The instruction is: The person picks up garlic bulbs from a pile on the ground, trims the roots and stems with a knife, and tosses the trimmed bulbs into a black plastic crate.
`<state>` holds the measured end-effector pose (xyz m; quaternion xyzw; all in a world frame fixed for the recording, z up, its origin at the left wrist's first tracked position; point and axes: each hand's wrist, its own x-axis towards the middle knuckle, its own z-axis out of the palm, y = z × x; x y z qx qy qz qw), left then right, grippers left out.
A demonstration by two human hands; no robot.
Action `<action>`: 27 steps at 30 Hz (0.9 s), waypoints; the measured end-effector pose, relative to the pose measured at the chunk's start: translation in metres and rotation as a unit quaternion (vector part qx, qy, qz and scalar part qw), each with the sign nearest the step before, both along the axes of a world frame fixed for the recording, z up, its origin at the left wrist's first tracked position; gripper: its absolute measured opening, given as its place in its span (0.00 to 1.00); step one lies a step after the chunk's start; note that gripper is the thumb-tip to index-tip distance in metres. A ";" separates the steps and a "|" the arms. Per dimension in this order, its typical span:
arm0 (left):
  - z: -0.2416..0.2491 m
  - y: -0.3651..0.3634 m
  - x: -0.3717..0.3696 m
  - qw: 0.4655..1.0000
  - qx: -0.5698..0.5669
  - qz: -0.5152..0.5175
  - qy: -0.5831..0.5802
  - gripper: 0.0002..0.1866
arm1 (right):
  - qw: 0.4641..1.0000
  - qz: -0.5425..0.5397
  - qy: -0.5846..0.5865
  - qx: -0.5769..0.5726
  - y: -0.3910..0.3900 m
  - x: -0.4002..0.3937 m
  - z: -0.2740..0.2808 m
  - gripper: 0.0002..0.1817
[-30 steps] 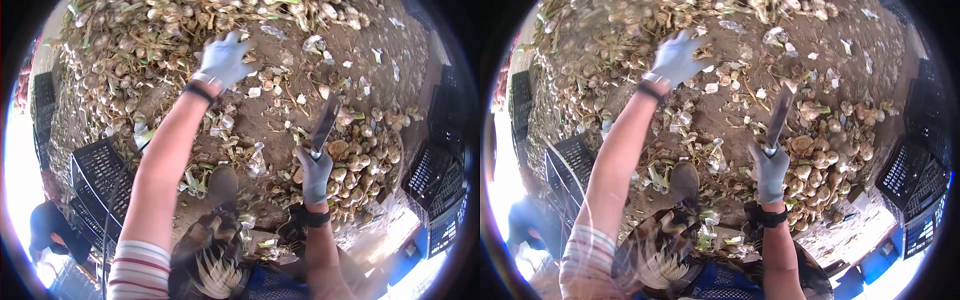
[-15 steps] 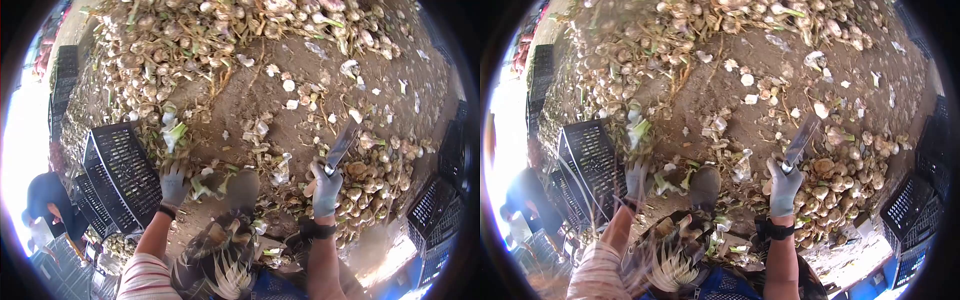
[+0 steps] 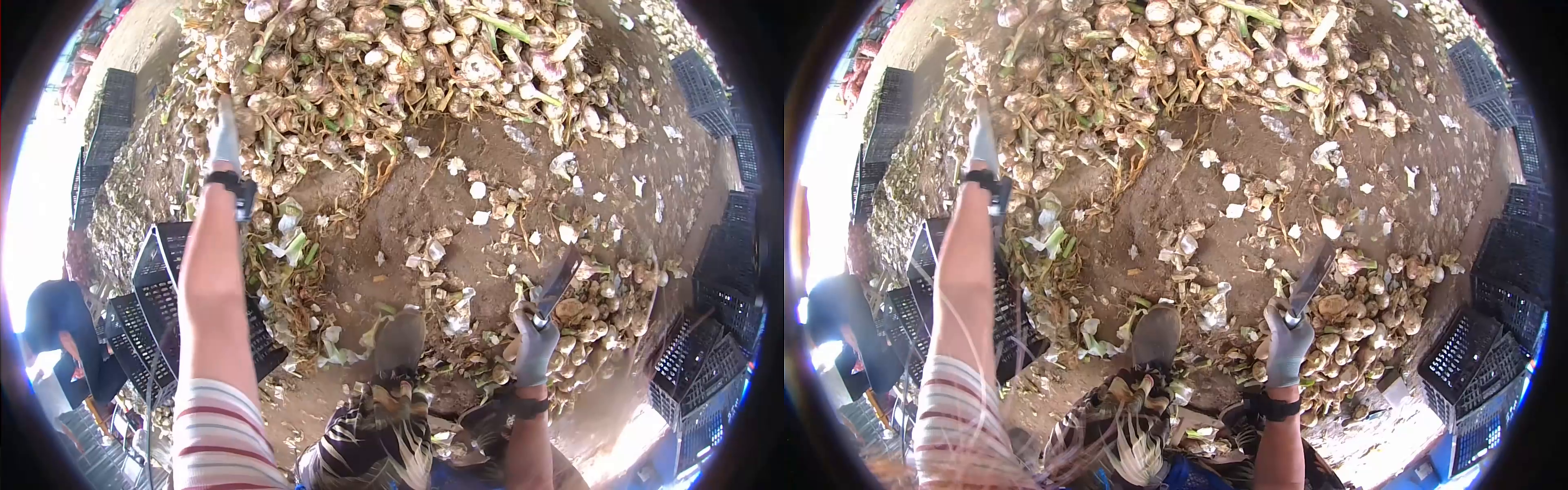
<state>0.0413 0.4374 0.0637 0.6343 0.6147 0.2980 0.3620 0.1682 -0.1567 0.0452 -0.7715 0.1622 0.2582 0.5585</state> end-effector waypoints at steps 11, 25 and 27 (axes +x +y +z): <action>-0.063 -0.246 -0.025 0.942 0.081 -0.325 0.014 0.24 | 0.990 0.134 -0.042 0.003 0.031 -0.014 0.006 0.12; -0.091 -0.109 -0.073 0.980 -0.044 0.044 0.189 0.27 | 0.996 0.060 0.059 -0.018 0.032 -0.020 0.010 0.13; -0.081 -0.164 -0.054 0.954 0.066 -0.101 0.276 0.22 | 0.996 0.063 0.069 -0.008 0.044 -0.022 0.012 0.13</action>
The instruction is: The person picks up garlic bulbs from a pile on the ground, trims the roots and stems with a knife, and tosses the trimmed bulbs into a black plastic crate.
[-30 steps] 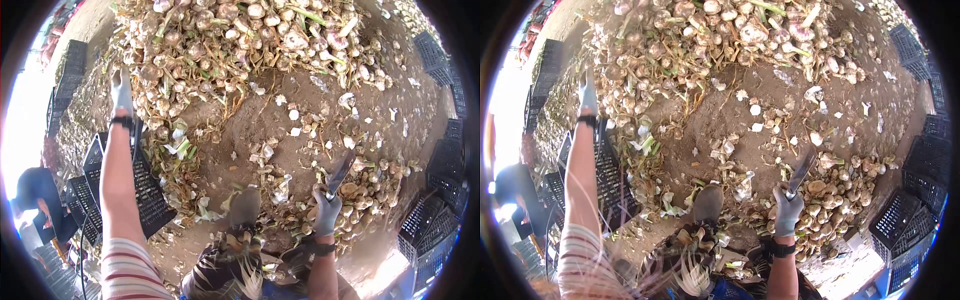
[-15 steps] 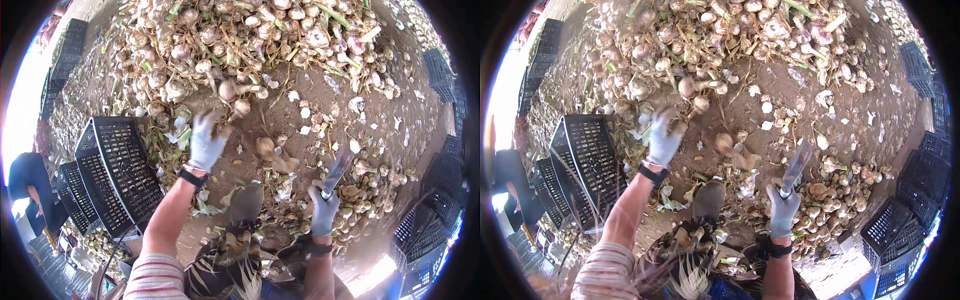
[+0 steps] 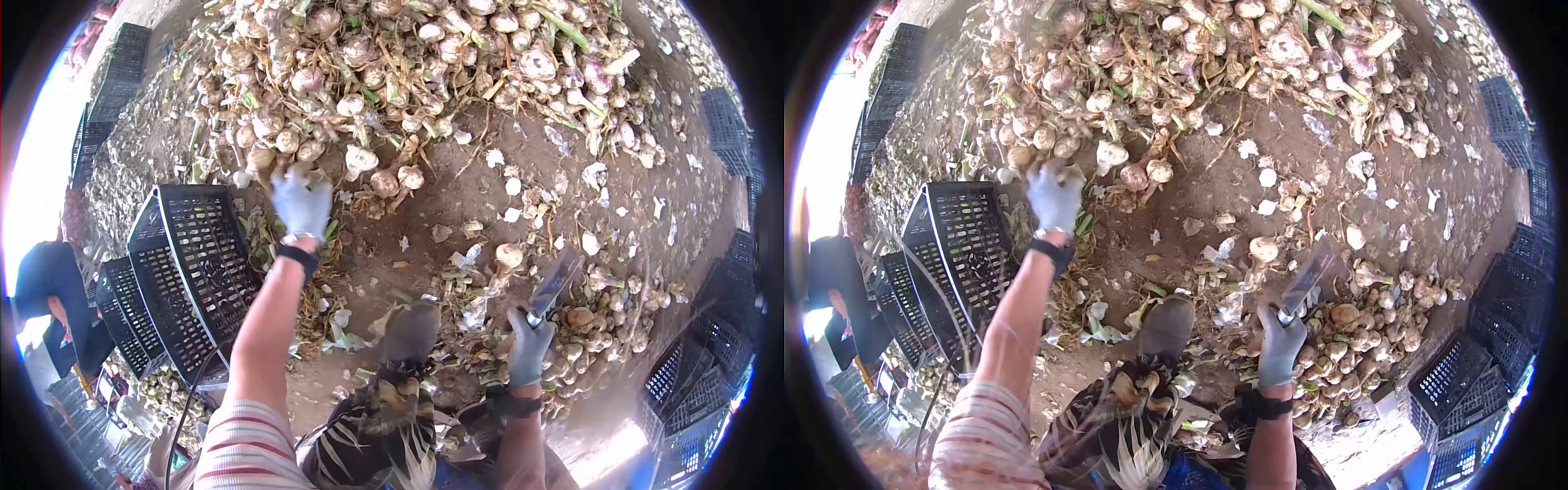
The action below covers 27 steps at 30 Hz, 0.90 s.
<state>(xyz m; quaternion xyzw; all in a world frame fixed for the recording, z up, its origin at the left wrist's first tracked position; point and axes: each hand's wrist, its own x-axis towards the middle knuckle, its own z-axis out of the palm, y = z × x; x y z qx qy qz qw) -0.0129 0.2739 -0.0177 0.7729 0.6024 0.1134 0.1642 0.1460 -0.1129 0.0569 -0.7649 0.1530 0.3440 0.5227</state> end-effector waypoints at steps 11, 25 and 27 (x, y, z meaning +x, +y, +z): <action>0.038 0.029 -0.055 0.991 0.110 0.010 -0.079 0.23 | 0.999 0.020 -0.041 -0.004 -0.025 0.001 -0.009 0.11; 0.052 0.000 -0.104 0.992 0.064 -0.103 0.046 0.27 | 0.999 0.030 -0.020 -0.033 -0.009 -0.007 0.005 0.15; 0.096 -0.005 -0.106 0.983 0.111 -0.144 0.026 0.26 | 0.997 0.031 -0.070 -0.010 -0.013 -0.010 -0.006 0.14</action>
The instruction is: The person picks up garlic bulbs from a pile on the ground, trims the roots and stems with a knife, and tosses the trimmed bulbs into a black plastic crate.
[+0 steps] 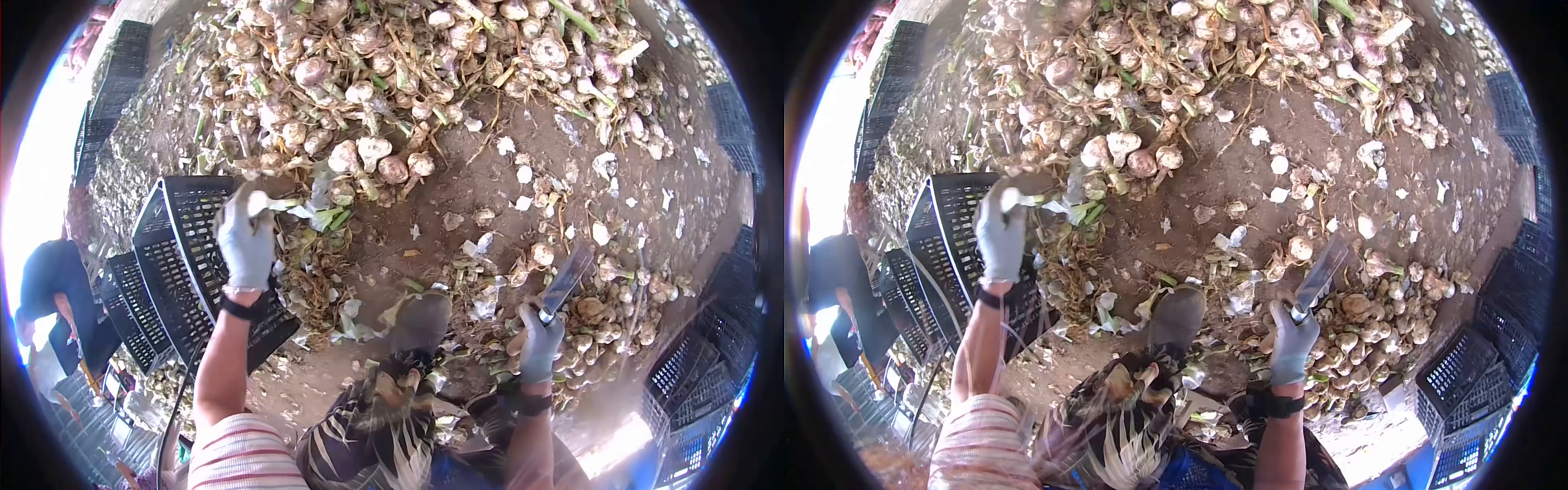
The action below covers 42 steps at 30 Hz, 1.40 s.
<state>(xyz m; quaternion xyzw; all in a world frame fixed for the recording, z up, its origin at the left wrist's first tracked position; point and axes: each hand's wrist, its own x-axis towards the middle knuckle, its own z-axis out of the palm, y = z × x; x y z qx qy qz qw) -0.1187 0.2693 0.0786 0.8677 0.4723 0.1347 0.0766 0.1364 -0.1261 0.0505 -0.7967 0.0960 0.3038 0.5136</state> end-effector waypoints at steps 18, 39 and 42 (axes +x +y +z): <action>0.040 -0.224 0.136 0.846 -0.448 -0.286 -0.030 0.18 | 0.979 0.151 0.044 0.130 0.023 -0.025 0.059 0.18; -0.011 -0.182 0.016 0.806 -0.554 -0.183 -0.102 0.11 | 0.718 -0.490 -0.410 0.276 -0.371 -0.003 0.321 0.12; -0.006 -0.175 -0.017 0.818 -0.541 -0.161 -0.115 0.11 | 0.720 -0.422 -0.480 0.270 -0.400 0.007 0.315 0.10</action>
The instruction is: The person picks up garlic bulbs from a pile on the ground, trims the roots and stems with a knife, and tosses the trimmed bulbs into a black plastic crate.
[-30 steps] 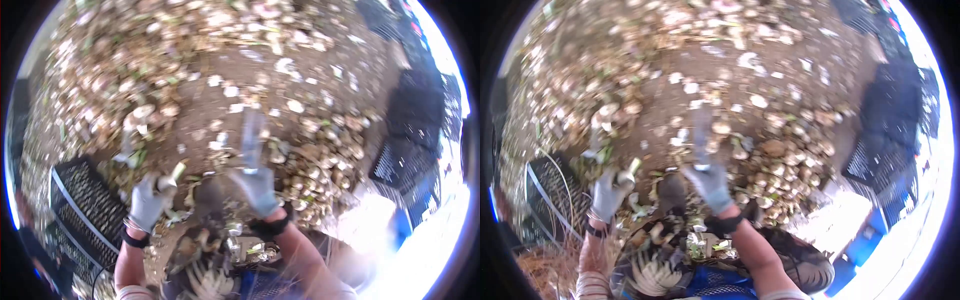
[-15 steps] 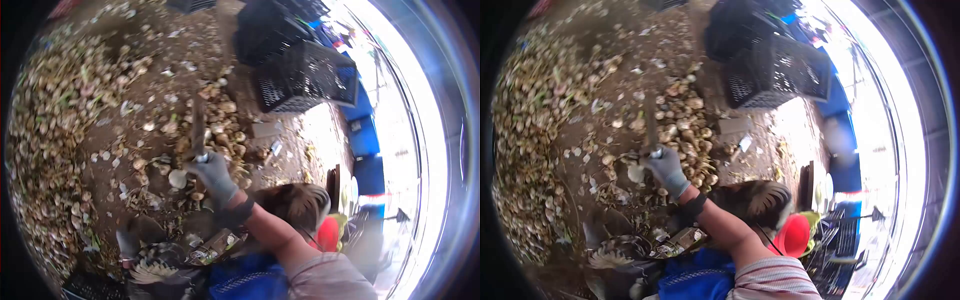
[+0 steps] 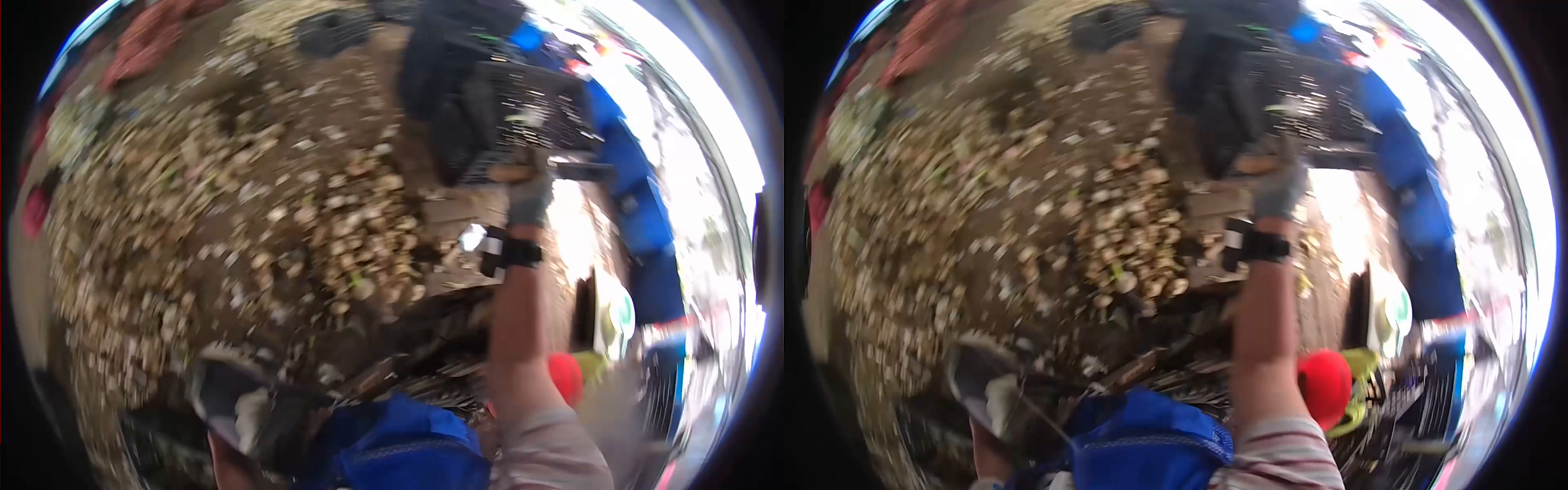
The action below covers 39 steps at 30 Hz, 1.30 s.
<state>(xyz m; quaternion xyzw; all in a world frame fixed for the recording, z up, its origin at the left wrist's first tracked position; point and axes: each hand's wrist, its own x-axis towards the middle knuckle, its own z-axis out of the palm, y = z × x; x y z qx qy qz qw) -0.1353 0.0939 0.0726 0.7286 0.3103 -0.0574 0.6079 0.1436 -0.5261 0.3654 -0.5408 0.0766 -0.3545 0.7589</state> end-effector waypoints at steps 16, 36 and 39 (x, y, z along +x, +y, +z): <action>-0.016 0.014 0.017 0.990 0.066 0.080 0.095 0.11 | 0.830 0.362 0.419 -0.068 0.308 0.009 -0.200 0.11; -0.058 0.002 0.254 0.951 -0.305 -0.002 -0.046 0.32 | 0.734 0.519 0.428 0.087 0.485 0.043 -0.330 0.16; -0.036 0.011 0.240 0.948 -0.308 0.084 -0.009 0.32 | 0.631 0.575 0.520 -0.031 0.479 0.060 -0.319 0.17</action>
